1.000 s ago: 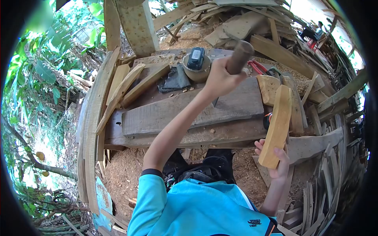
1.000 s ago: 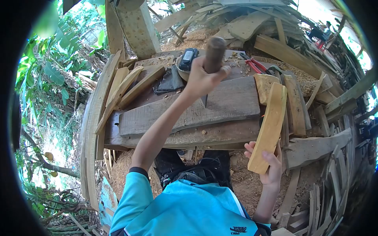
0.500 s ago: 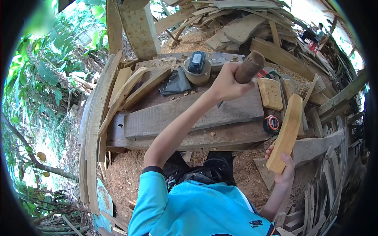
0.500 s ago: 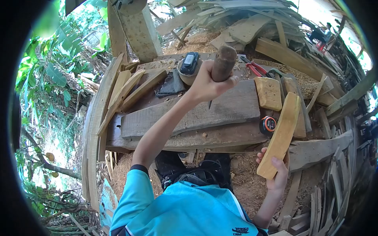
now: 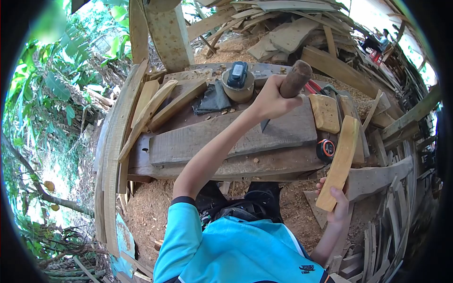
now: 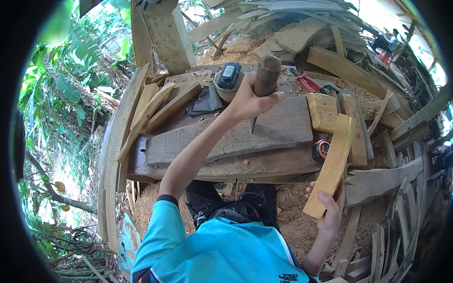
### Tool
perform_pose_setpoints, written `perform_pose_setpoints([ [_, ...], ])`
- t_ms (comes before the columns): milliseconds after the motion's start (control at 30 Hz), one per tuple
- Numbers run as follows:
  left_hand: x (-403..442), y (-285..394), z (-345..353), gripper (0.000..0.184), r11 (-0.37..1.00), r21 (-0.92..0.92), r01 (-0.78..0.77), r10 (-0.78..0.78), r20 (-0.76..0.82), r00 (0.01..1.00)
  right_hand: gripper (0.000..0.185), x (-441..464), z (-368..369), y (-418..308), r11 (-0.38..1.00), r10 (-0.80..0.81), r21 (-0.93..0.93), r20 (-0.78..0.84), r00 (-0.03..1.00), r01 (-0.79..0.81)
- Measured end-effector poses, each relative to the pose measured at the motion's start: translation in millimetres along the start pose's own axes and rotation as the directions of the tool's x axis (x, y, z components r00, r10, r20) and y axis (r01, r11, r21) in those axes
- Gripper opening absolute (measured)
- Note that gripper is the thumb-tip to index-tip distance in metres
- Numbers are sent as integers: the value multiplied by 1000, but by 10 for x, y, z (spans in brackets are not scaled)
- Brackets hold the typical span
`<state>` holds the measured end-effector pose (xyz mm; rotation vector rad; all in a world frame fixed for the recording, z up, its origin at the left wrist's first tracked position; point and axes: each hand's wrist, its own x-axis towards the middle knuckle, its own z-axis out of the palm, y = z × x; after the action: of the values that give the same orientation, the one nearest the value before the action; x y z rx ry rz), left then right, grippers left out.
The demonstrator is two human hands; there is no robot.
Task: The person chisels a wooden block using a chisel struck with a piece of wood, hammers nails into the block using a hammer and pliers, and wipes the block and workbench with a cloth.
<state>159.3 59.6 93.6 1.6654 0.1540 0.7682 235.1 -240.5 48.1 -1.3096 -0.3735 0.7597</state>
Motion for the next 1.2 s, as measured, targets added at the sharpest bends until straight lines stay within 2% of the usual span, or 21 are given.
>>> perform_pose_setpoints([
  [167, -32, 3, -8, 19, 995, 50, -88, 86, 32, 996, 61, 21, 67, 84, 999, -4, -50, 7, 1000, 4],
  [433, -23, -2, -35, 21, 993, 36, -110, 109, 44, 993, 66, 90, 101, 188, 991, -42, -129, 8, 999, 43],
  [533, -27, -27, -24, 20, 994, 16, -108, 107, 46, 993, 83, 80, 109, 152, 989, 36, -141, -2, 999, -36],
  [633, 14, -58, -33, 20, 995, 12, -95, 95, 34, 995, 83, 91, 134, 141, 963, -62, -261, 7, 998, 61],
  [733, -17, -19, -2, 20, 994, 8, -105, 105, 27, 994, 81, 91, 171, -407, 793, -327, -513, 96, 940, 328],
  [833, -23, 20, 25, 20, 990, 41, -133, 131, 41, 991, 78, -21, 4, -1142, 618, -643, -451, 180, 744, 644],
  [933, -47, 19, 63, 21, 989, 49, -142, 140, 37, 989, 75, -148, 107, -1858, 481, -767, -291, 319, 557, 827],
  [1000, -30, -3, 88, 19, 989, 53, -141, 139, 37, 990, 74, -99, 272, -1982, 455, -745, -287, 397, 536, 843],
  [1067, -53, -5, 105, 17, 991, 55, -122, 120, 51, 992, 72, 110, 380, -1765, 419, -636, -472, 457, 622, 776],
  [1133, -74, 53, 117, 15, 991, 7, -137, 136, 52, 989, 70, 293, 403, -1394, 273, -450, -700, 514, 731, 660],
  [1167, -99, 52, 137, 15, 989, 20, -146, 144, 62, 988, 70, 307, 366, -1317, 245, -396, -740, 513, 762, 626],
  [1200, -48, 42, 111, 15, 983, 38, -181, 179, 38, 983, 69, 234, 336, -1342, 275, -388, -727, 515, 764, 630],
])
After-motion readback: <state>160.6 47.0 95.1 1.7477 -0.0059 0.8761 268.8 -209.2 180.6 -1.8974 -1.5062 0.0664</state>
